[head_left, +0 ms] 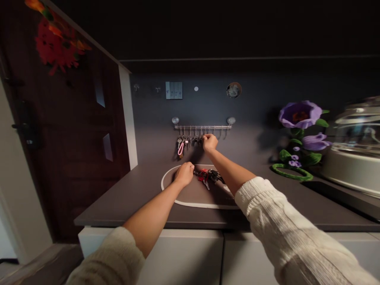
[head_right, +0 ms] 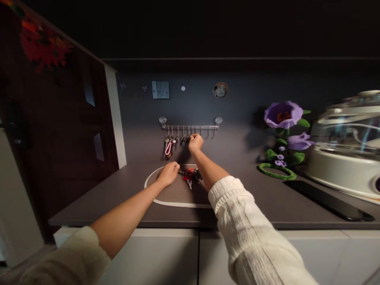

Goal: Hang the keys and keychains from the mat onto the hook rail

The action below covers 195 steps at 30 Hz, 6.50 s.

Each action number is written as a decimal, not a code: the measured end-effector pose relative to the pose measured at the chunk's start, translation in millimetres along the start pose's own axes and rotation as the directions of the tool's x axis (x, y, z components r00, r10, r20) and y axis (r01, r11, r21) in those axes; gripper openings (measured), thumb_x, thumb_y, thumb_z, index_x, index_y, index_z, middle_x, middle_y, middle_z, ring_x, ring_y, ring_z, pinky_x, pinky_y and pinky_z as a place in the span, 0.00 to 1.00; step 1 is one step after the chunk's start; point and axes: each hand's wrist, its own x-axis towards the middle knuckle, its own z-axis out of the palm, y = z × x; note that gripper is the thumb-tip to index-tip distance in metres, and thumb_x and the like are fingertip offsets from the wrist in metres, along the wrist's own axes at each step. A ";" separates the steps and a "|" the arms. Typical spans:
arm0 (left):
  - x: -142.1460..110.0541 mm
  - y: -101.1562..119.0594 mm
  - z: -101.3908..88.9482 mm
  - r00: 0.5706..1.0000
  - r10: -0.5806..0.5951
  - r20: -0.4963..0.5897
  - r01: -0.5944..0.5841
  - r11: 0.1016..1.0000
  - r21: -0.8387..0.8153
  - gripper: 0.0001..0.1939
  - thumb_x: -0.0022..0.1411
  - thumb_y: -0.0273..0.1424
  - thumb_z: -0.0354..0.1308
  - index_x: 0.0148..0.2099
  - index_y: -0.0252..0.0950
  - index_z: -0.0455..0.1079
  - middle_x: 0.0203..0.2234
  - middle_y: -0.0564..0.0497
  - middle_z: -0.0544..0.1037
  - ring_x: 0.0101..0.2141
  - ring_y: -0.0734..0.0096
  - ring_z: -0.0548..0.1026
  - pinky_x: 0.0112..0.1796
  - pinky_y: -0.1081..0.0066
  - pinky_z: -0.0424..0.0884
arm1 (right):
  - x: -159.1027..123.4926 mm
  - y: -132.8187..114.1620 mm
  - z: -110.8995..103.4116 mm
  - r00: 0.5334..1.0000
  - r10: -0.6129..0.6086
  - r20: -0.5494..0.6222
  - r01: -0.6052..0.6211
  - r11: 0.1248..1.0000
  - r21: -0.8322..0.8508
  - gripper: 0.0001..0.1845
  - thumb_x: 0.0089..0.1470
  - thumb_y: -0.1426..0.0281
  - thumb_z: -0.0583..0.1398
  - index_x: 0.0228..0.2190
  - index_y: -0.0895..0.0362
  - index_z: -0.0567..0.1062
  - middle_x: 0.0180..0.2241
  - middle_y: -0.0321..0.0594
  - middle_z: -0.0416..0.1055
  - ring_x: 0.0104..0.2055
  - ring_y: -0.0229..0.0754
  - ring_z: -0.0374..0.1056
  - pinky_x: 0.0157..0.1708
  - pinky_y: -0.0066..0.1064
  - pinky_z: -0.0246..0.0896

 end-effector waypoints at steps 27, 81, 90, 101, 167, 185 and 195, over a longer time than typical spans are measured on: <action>0.7 -8.9 0.6 0.999 0.008 -0.045 -0.015 0.988 -0.156 0.08 0.58 0.26 0.47 0.35 0.34 0.68 0.32 0.48 0.72 0.35 0.72 0.69 0.40 0.71 0.64 | -63.7 22.1 -46.3 0.944 0.027 0.328 -0.145 0.929 0.341 0.10 0.45 0.67 0.56 0.28 0.60 0.71 0.27 0.41 0.73 0.28 0.35 0.67 0.31 0.28 0.61; 5.7 -14.6 0.2 0.992 -0.096 -0.078 0.078 0.975 -0.209 0.09 0.57 0.27 0.49 0.32 0.33 0.71 0.29 0.48 0.75 0.31 0.71 0.70 0.36 0.72 0.63 | -104.0 32.3 -73.9 0.784 -0.216 0.583 0.387 0.903 -0.186 0.09 0.51 0.71 0.54 0.32 0.59 0.74 0.32 0.43 0.74 0.35 0.38 0.68 0.36 0.27 0.57; 5.6 -5.1 -0.8 0.941 -0.336 0.036 0.254 0.632 -0.732 0.06 0.57 0.27 0.51 0.32 0.31 0.68 0.23 0.52 0.73 0.22 0.80 0.67 0.26 0.78 0.63 | -105.1 30.4 -73.5 0.757 -0.307 0.576 0.432 0.897 -0.091 0.08 0.49 0.71 0.56 0.31 0.58 0.74 0.29 0.39 0.73 0.31 0.36 0.66 0.34 0.27 0.57; 5.5 0.1 -5.4 0.908 -0.349 0.233 0.341 0.289 -0.895 0.08 0.54 0.32 0.57 0.32 0.31 0.68 0.24 0.49 0.74 0.25 0.79 0.71 0.29 0.76 0.67 | -109.5 25.2 -74.2 0.671 -0.488 0.558 0.551 0.832 0.065 0.08 0.47 0.70 0.59 0.32 0.57 0.75 0.32 0.40 0.67 0.31 0.36 0.62 0.35 0.28 0.57; -2.3 15.1 -13.8 0.975 -0.028 -0.221 -0.118 0.775 -0.621 0.05 0.54 0.28 0.53 0.29 0.32 0.68 0.24 0.52 0.74 0.29 0.75 0.71 0.35 0.73 0.65 | -108.5 26.0 -65.1 0.788 -0.167 0.593 -0.161 0.873 0.460 0.15 0.41 0.59 0.61 0.26 0.59 0.69 0.25 0.36 0.69 0.26 0.33 0.63 0.29 0.26 0.60; -2.3 8.4 1.2 0.969 0.063 -0.239 -0.147 0.925 -0.352 0.12 0.59 0.34 0.47 0.34 0.33 0.68 0.31 0.48 0.74 0.32 0.73 0.71 0.36 0.72 0.65 | -90.2 28.0 -71.9 0.875 -0.169 0.454 -0.075 0.879 0.471 0.15 0.43 0.59 0.59 0.27 0.58 0.67 0.26 0.35 0.65 0.29 0.34 0.62 0.35 0.30 0.60; -3.9 7.2 3.5 0.986 0.109 -0.126 -0.115 0.992 -0.044 0.14 0.60 0.34 0.45 0.33 0.35 0.70 0.28 0.48 0.74 0.31 0.71 0.70 0.34 0.72 0.62 | -28.0 12.7 -59.1 0.916 -0.047 0.398 -0.164 0.863 0.479 0.12 0.43 0.62 0.58 0.23 0.58 0.64 0.17 0.30 0.58 0.19 0.30 0.57 0.23 0.26 0.60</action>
